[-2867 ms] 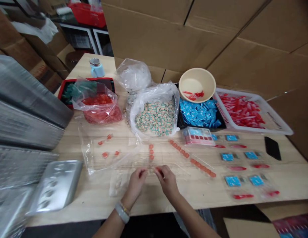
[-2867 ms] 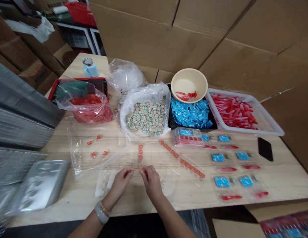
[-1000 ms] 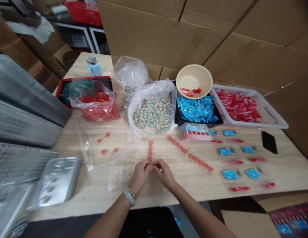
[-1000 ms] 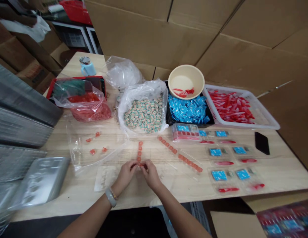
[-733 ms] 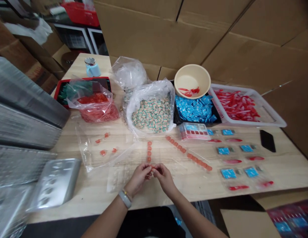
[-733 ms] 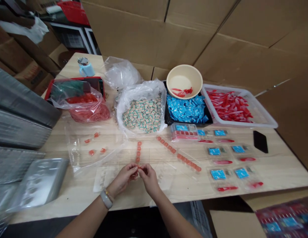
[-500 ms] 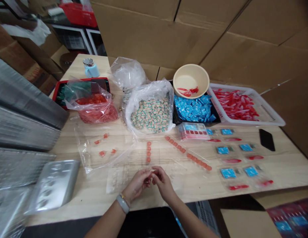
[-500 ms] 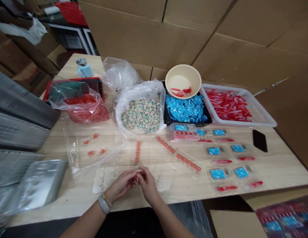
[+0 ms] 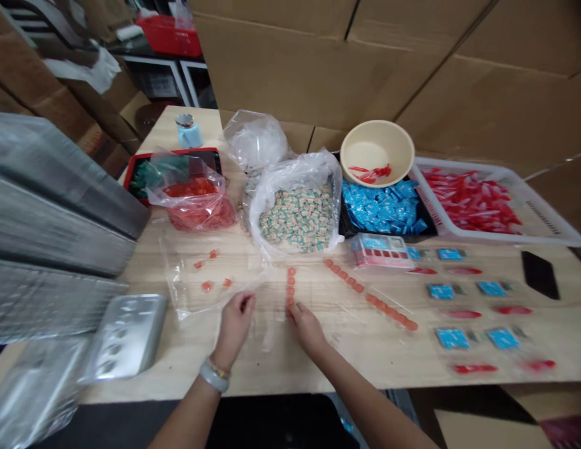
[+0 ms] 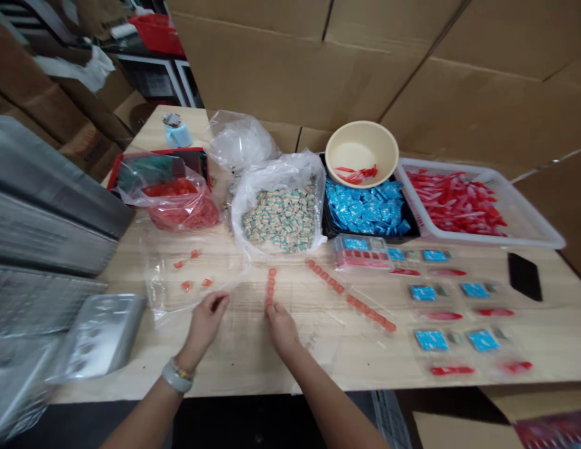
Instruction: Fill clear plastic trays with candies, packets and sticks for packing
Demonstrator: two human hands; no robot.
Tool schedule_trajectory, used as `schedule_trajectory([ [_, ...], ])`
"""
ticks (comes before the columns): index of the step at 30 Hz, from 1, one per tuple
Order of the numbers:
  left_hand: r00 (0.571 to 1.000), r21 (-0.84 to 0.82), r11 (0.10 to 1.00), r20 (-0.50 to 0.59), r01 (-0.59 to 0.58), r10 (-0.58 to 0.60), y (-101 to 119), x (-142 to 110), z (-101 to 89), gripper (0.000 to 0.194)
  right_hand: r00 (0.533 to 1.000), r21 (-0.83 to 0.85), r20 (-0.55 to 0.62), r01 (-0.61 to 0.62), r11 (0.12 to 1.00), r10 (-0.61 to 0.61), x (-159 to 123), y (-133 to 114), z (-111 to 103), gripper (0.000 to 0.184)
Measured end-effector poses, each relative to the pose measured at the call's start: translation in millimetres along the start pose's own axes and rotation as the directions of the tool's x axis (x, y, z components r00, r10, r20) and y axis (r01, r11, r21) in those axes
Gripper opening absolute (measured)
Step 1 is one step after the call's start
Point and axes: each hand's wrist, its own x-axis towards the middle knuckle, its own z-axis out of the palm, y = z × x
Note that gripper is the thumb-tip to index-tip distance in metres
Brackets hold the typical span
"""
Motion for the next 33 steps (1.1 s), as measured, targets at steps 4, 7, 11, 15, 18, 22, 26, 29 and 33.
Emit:
schedule_trajectory([
  [4, 0.987, 0.319, 0.948, -0.148, -0.008, 0.058, -26.1, 30.7, -62.9, 0.024, 1.000, -0.007, -0.015, 0.011, 1.000, -0.011, -10.3, 5.3, -1.9, 0.024],
  [7, 0.992, 0.521, 0.846, 0.013, -0.112, 0.124, -40.1, 48.6, -83.4, 0.028, 0.995, -0.065, -0.099, -0.012, 0.998, 0.005, -11.1, -13.1, -14.6, 0.026],
  [11, 0.999, 0.622, 0.782, 0.044, -0.020, -0.009, -49.0, 57.6, -83.6, 0.019, 0.972, -0.129, -0.088, 0.206, 0.970, -0.218, 37.4, -83.0, -13.0, 0.023],
  [15, 0.999, 0.593, 0.805, 0.036, -0.001, -0.025, -57.8, 56.7, -87.5, 0.014, 0.961, -0.254, 0.124, 0.272, 0.928, -0.248, 100.0, -139.1, 23.1, 0.021],
  [18, 0.997, 0.555, 0.831, 0.070, -0.029, -0.012, -66.5, 58.8, -97.5, 0.011, 0.964, -0.292, 0.164, 0.251, 0.923, -0.210, 118.5, -146.8, 46.4, 0.017],
  [22, 0.992, 0.444, 0.892, 0.117, -0.086, 0.037, -77.0, 65.0, -106.6, 0.012, 0.967, -0.284, 0.161, 0.236, 0.929, -0.196, 119.6, -149.0, 52.9, 0.016],
  [26, 0.997, 0.077, 0.994, -0.024, 0.080, -0.079, -69.3, 67.5, -100.6, 0.030, 0.971, -0.120, 0.075, 0.234, 0.965, -0.226, 112.5, -149.6, 42.2, 0.015],
  [29, 0.951, -0.254, 0.923, 0.184, 0.291, -0.249, -41.0, 55.8, -85.2, 0.043, 0.981, 0.162, -0.152, 0.149, 0.975, -0.125, 73.5, -121.6, 17.9, 0.021],
  [33, 0.807, -0.312, 0.839, 0.546, 0.446, -0.227, 0.2, 20.3, -39.9, 0.039, 0.922, 0.280, -0.311, -0.142, 0.950, 0.229, -19.1, -35.9, -30.6, 0.014],
])
